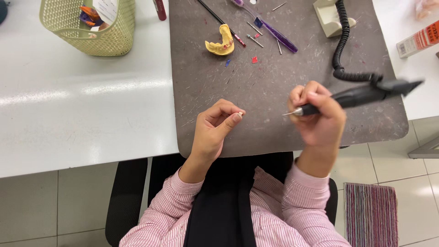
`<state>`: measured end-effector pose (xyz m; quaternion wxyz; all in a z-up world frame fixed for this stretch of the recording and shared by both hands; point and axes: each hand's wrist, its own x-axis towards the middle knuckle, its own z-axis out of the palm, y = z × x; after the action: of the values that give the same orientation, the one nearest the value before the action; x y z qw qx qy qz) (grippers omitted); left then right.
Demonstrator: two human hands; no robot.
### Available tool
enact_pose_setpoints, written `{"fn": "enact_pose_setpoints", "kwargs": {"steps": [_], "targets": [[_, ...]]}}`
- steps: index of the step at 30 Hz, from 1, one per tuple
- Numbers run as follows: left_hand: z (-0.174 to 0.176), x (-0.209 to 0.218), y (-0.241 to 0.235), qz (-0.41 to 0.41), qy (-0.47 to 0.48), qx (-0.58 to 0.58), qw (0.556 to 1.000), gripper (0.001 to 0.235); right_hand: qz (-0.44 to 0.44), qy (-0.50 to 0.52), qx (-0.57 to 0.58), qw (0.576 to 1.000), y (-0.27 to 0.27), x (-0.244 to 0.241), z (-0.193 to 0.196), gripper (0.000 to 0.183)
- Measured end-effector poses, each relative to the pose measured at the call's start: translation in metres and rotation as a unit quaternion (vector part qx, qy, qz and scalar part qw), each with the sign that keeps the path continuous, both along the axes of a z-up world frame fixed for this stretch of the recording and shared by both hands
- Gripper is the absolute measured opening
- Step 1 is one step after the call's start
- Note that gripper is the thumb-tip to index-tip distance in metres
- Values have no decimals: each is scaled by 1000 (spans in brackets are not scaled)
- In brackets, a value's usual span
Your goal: The person assembles a dental prosthesis by placing small colored components into a yellow jaw model. They use a rotary tool to grind and shape a small metal piece, then insert it into the model. The person repeats this process with additional components.
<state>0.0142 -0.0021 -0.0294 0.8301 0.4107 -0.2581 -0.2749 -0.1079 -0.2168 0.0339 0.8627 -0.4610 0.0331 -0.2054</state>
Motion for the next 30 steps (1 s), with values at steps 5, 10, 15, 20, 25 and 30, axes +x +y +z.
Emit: {"fn": "enact_pose_setpoints", "kwargs": {"steps": [5, 10, 15, 20, 25, 30], "targets": [[1, 1, 0, 1, -17, -23, 1000, 5, -203, 247, -350, 880, -66, -6, 49, 18], [0, 0, -2, 2, -29, -26, 999, 6, -206, 386, -680, 587, -139, 33, 78, 48], [0, 0, -3, -1, -44, -19, 999, 5, -230, 336, -746, 526, -213, 72, 61, 40], [2, -1, -3, -5, -52, -10, 999, 5, -235, 343, -774, 478, -246, 80, 53, 30], [3, -1, -2, -6, -58, -4, 998, 6, -207, 299, -712, 600, -273, 116, 54, 26], [3, -2, -1, -5, -62, 2, 998, 6, -207, 265, -503, 796, -311, 207, 42, 40]]}}
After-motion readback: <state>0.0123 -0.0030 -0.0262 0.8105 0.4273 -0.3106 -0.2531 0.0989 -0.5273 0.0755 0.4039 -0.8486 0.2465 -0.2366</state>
